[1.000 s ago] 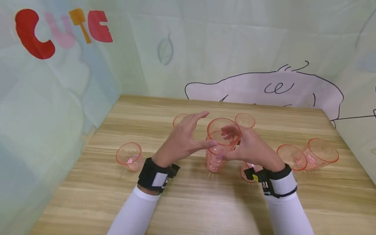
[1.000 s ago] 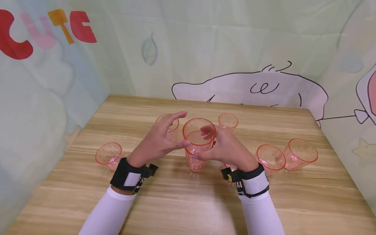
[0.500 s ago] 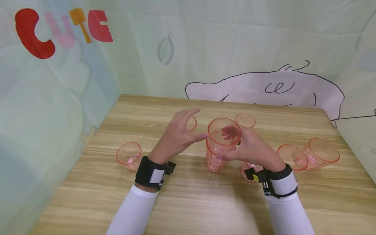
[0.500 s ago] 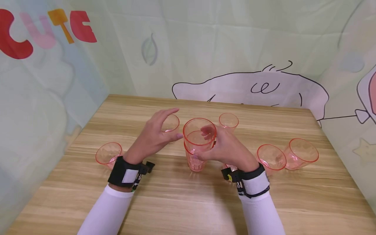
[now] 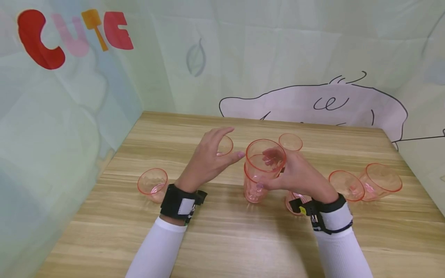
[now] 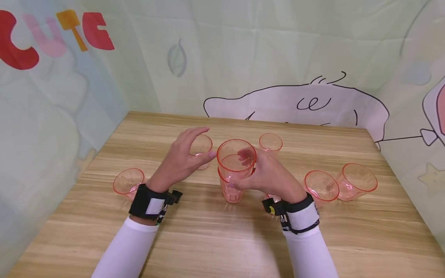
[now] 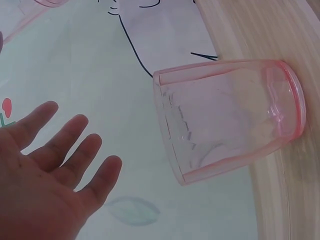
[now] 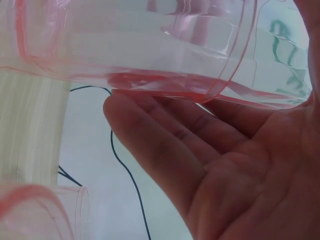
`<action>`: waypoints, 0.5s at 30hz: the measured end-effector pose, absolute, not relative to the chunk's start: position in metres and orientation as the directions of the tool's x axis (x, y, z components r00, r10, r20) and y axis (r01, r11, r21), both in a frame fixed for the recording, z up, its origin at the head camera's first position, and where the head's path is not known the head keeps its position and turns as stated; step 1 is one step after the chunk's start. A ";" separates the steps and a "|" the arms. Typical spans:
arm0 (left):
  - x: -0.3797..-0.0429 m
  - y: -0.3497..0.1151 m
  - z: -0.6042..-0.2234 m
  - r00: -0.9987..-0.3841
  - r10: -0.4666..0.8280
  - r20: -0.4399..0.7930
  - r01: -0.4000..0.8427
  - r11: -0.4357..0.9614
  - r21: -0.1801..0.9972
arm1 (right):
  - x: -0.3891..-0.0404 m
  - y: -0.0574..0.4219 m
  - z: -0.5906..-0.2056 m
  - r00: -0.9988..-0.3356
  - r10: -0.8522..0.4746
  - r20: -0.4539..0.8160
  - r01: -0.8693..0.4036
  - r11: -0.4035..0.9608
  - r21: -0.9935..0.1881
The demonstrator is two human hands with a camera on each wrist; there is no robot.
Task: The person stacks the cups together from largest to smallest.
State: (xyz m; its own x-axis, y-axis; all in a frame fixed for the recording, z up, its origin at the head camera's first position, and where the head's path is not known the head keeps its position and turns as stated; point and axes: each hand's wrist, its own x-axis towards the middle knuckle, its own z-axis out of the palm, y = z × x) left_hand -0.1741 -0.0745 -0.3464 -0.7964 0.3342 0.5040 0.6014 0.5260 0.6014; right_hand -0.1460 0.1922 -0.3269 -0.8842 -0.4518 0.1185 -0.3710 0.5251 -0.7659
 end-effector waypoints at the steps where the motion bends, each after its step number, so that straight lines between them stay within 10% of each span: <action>1: -0.174 -0.074 -0.347 -0.796 0.332 0.505 0.601 0.526 0.602 | -0.146 0.192 -0.327 -0.885 -0.451 0.115 -0.368 0.526 -0.767; 15: -0.180 -0.075 -0.356 -0.839 0.203 0.505 0.499 0.655 0.568 | -0.145 0.192 -0.327 -0.890 -0.440 0.121 -0.369 0.537 -0.759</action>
State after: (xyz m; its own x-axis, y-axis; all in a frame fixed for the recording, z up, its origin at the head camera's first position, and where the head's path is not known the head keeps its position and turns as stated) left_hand -0.1797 -0.0749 -0.3562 -0.8392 0.2025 0.5046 0.4993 0.6545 0.5677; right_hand -0.1455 0.1918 -0.3272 -0.8900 -0.4395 0.1213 -0.3685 0.5368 -0.7589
